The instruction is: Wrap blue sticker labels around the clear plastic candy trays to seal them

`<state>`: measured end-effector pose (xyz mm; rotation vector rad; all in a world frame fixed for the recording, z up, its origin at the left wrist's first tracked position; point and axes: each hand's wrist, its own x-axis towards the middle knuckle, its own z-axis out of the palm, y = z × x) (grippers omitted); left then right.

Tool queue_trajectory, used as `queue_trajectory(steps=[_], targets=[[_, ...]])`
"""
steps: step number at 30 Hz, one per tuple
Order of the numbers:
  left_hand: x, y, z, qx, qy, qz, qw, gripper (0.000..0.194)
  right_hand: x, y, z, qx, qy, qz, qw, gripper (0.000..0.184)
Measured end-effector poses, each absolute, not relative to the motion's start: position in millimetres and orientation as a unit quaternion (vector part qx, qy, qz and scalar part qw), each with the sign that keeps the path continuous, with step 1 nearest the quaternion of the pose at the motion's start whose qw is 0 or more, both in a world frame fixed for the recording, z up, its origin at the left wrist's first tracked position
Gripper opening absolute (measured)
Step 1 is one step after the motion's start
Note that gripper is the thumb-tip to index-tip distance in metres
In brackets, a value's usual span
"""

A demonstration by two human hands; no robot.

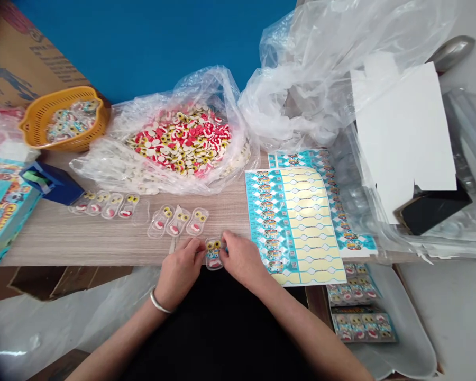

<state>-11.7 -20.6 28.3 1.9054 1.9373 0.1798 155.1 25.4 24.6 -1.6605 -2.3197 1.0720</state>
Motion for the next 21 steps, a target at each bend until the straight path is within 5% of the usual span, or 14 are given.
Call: queue_trajectory(steps=[9,13,16,21], targets=[[-47,-61,31,0.559,0.783,0.188,0.197,0.015,145,20,19,-0.552,-0.761,0.34,0.012,0.006],[-50,-77,25,0.387,0.774,0.195,0.462,0.034,140,20,19,-0.542,-0.767,0.342,0.014,0.006],[-38,-80,17,0.198,0.667,0.311,0.647,0.04,131,14,19,-0.531,-0.773,0.347,0.011,0.007],[-25,-80,7,0.042,0.61,0.431,0.663,0.042,115,4,16,-0.506,-0.783,0.362,0.011,0.009]])
